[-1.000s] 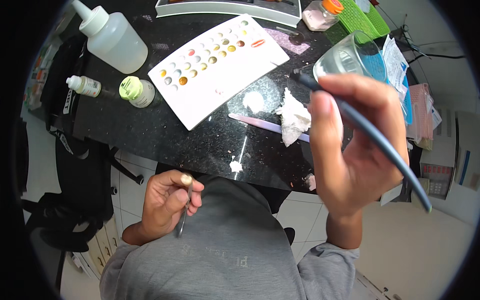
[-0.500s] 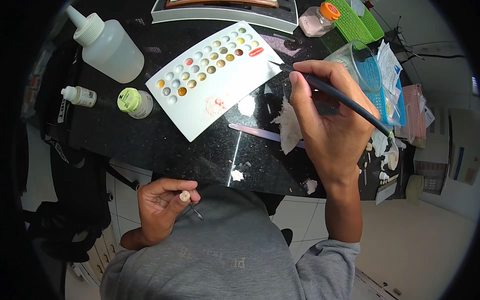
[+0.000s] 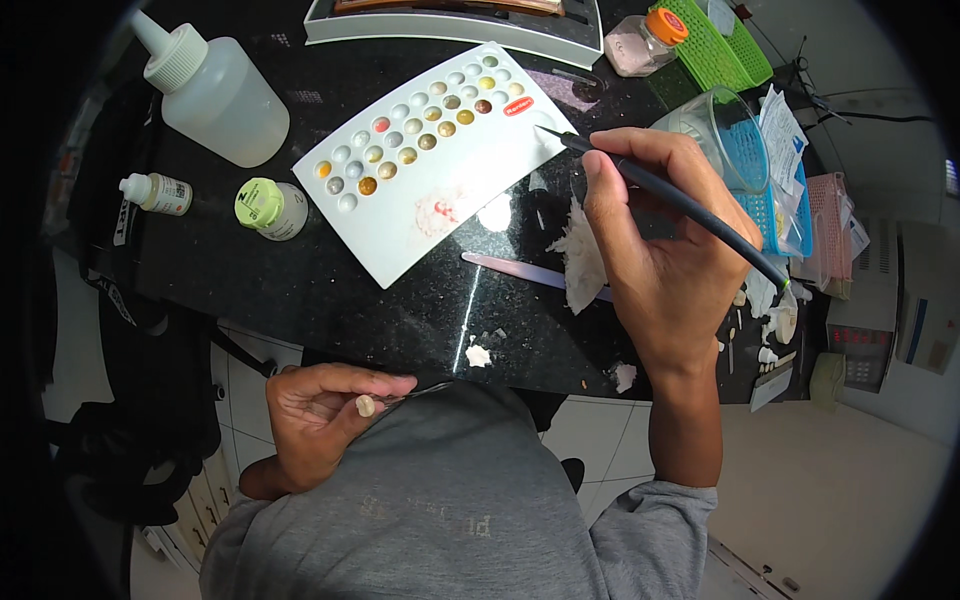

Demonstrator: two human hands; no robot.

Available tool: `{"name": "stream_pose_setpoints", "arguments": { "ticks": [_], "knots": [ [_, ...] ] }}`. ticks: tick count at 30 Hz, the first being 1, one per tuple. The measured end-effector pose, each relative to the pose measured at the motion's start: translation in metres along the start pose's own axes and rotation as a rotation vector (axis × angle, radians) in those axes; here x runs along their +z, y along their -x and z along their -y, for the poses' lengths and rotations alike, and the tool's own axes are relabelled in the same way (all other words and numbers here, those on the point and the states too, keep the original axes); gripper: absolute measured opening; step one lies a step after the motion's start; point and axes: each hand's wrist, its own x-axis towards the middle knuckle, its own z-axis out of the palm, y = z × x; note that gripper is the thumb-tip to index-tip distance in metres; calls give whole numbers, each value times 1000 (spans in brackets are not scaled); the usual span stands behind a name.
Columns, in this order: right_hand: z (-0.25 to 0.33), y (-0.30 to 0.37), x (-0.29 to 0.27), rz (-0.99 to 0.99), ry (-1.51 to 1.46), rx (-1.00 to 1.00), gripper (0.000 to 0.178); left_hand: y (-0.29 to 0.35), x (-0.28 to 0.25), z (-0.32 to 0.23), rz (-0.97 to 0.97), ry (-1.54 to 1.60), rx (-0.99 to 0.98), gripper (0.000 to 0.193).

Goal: Applying ceramic stains and glaze to a dental crown using a brush and pigment palette.

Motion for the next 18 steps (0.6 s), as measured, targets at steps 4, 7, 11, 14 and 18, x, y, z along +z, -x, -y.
{"name": "stream_pose_setpoints", "arguments": {
  "ticks": [4,7,11,14,18],
  "knots": [
    [-1,1,0,17,16,-3,10,1,-1,-1,-1,37,-41,13],
    [0,2,0,17,9,8,10,2,0,-1,-3,83,-62,12],
    [-1,2,2,26,-29,0,10,4,1,0,-42,140,-48,13],
    [20,4,-13,-174,-17,-59,14,1,4,-5,-79,204,-104,15],
    [33,27,-42,-49,-84,-272,22,-2,9,-11,-97,332,-163,17]
  ]
}}
